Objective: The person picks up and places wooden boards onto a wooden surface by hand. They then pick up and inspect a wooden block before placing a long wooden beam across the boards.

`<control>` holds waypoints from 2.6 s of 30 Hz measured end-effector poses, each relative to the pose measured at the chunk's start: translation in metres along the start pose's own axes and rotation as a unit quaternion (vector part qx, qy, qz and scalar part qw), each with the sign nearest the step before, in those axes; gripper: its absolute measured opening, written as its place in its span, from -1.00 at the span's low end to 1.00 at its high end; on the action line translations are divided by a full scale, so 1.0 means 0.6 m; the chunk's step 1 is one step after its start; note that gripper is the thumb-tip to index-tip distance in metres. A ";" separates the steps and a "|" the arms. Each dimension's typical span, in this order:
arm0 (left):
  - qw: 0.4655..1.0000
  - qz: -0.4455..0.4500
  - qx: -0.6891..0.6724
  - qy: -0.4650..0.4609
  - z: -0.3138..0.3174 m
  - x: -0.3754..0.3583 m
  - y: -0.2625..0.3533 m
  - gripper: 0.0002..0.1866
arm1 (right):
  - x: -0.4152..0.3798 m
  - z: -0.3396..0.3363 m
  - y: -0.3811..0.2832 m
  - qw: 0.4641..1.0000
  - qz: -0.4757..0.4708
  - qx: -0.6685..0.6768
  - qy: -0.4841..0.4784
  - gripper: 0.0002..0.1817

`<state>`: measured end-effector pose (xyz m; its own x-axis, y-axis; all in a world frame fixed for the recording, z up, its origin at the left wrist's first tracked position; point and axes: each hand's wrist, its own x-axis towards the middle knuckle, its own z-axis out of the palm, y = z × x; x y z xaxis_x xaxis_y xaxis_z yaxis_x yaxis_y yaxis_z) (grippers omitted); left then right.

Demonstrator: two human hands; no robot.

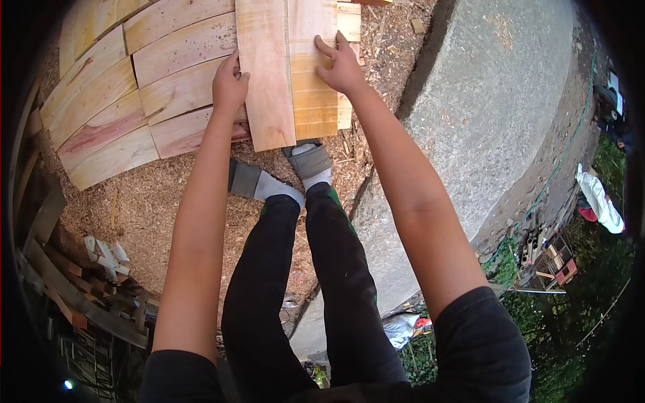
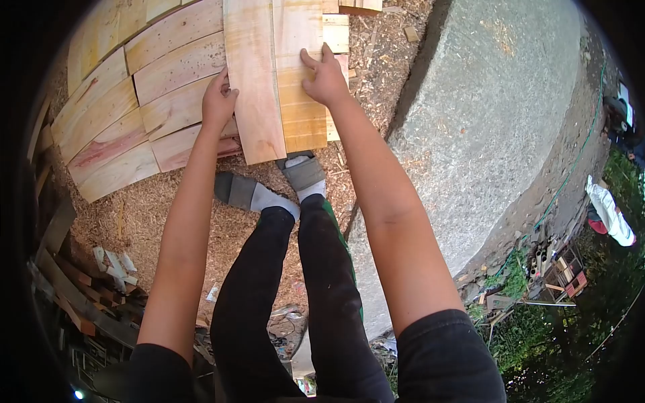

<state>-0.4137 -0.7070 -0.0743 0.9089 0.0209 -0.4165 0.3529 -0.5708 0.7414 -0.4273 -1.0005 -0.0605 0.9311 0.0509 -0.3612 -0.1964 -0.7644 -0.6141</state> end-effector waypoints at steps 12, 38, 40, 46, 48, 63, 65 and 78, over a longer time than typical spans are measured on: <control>0.999 0.002 -0.050 -0.001 -0.114 -0.295 0.078 -0.63 | -0.255 -0.098 -0.177 0.991 -0.022 0.101 0.081 -0.31; 0.894 0.000 -0.221 0.389 -0.683 -1.086 0.518 -0.70 | -0.634 -0.586 -0.882 0.931 -0.303 0.118 -0.165 -0.57; 0.875 -0.048 -0.204 0.436 -0.727 -1.134 0.551 -0.69 | -0.633 -0.577 -0.938 0.921 -0.317 0.111 -0.196 -0.57; 0.839 -0.039 -0.246 0.483 -0.799 -1.183 0.496 -0.71 | -0.638 -0.545 -1.125 0.878 -0.422 0.079 -0.211 -0.58; 0.833 -0.032 -0.241 0.496 -0.835 -1.184 0.486 -0.71 | -0.635 -0.521 -1.173 0.871 -0.432 0.091 -0.218 -0.58; 0.840 0.057 -0.165 0.514 -1.107 -1.178 0.491 -0.75 | -0.643 -0.390 -1.426 0.845 -0.439 0.130 -0.276 -0.59; 0.833 0.044 -0.198 0.514 -1.107 -1.176 0.472 -0.74 | -0.645 -0.381 -1.455 0.843 -0.442 0.124 -0.281 -0.62; 0.794 -0.059 -0.227 0.561 -1.168 -1.084 0.407 -0.66 | -0.487 -0.230 -1.616 0.791 -0.455 0.165 -0.373 -0.61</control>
<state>-0.7627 -0.2849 0.7464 0.4002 0.9153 0.0448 0.2626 -0.1614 0.9513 -0.4667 -0.3630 0.7371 0.3166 0.9435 0.0980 0.2670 0.0105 -0.9636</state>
